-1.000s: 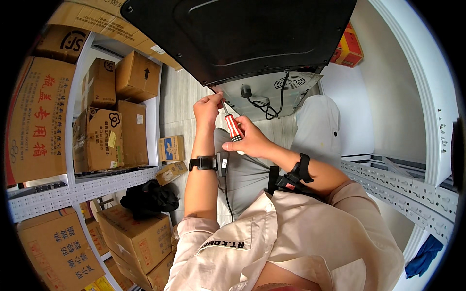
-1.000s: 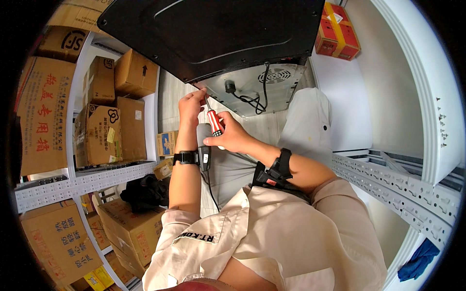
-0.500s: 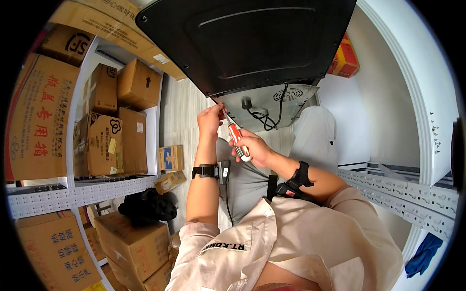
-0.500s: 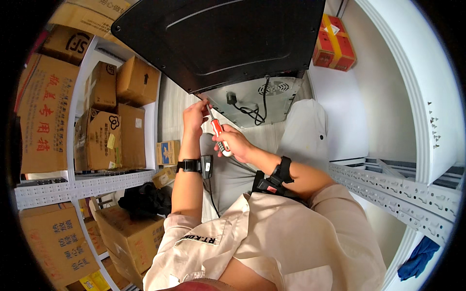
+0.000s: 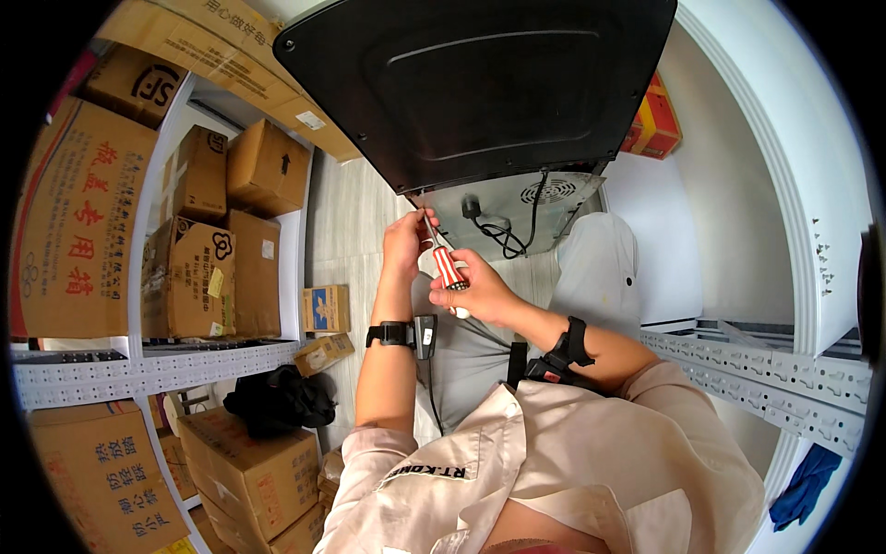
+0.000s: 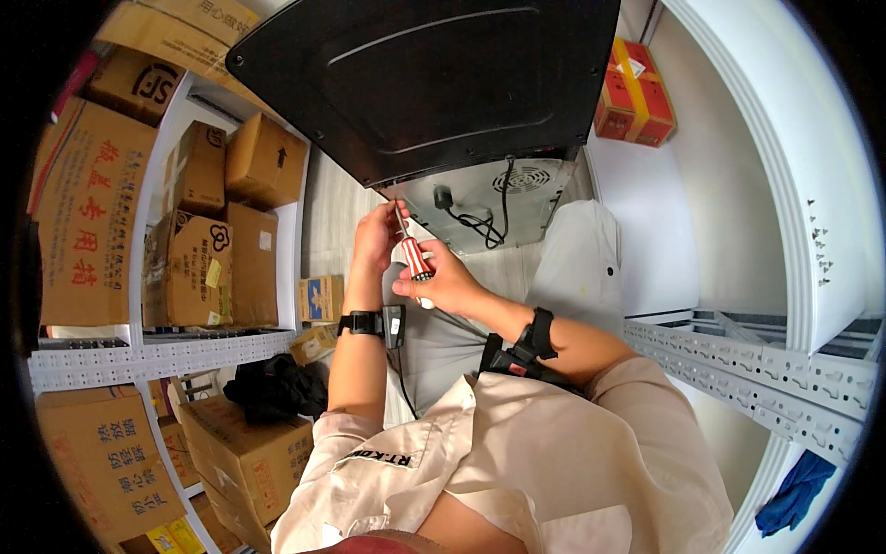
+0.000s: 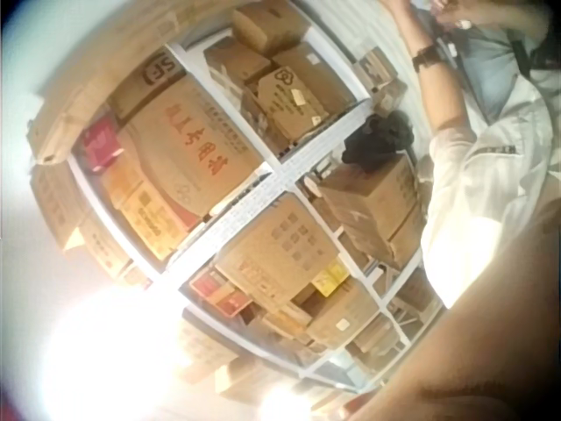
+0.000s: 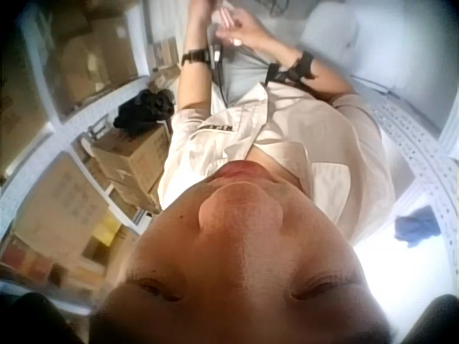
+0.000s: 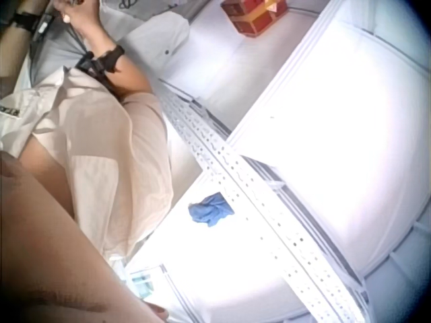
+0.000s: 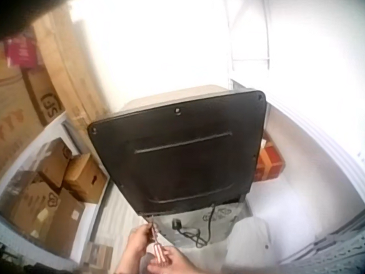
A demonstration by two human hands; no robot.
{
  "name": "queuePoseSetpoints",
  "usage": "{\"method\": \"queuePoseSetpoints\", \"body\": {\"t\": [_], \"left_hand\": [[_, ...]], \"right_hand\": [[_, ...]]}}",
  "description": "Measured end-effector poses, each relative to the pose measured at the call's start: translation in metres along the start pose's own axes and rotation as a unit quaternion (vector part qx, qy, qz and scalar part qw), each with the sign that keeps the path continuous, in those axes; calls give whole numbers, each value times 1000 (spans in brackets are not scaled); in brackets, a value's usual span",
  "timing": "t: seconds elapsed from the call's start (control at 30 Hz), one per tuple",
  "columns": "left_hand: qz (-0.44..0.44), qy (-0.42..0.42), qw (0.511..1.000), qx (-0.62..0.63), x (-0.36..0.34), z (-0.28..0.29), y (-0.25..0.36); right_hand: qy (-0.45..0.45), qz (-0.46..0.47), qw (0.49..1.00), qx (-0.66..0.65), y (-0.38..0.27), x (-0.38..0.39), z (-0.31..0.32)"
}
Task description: The person unscrews fasteners from the rear panel of a server using a screwdriver and places the screws on a nearby white shelf.
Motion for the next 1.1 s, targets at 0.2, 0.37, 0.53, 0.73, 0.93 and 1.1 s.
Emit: {"method": "queuePoseSetpoints", "body": {"t": [0.2,0.37,0.53,0.73,0.93,1.1], "left_hand": [[5,-7,1000,19,2,-2,1],[18,4,1000,21,-1,-2,-5],[-10,34,999,15,0,0,-3],[-25,48,999,-3,3,2,-3],[-22,23,999,18,2,-1,-3],[-25,40,999,7,3,0,-3]], "right_hand": [[68,48,996,25,13,-14,7],[63,-17,990,-124,25,-17,10],[54,7,996,-77,32,-18,8],[65,-15,997,-28,27,-12,1],[148,53,987,44,25,-11,11],[93,-10,994,64,34,-21,11]]}}
Point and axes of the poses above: each hand's wrist, its own x-axis away from the middle knuckle, its own z-axis out of the back of the hand, y = z × x, the point moved 6 cm from there along -x, towards the middle knuckle, and after that the axes turned 13 degrees about y, right-handed, at the moved point
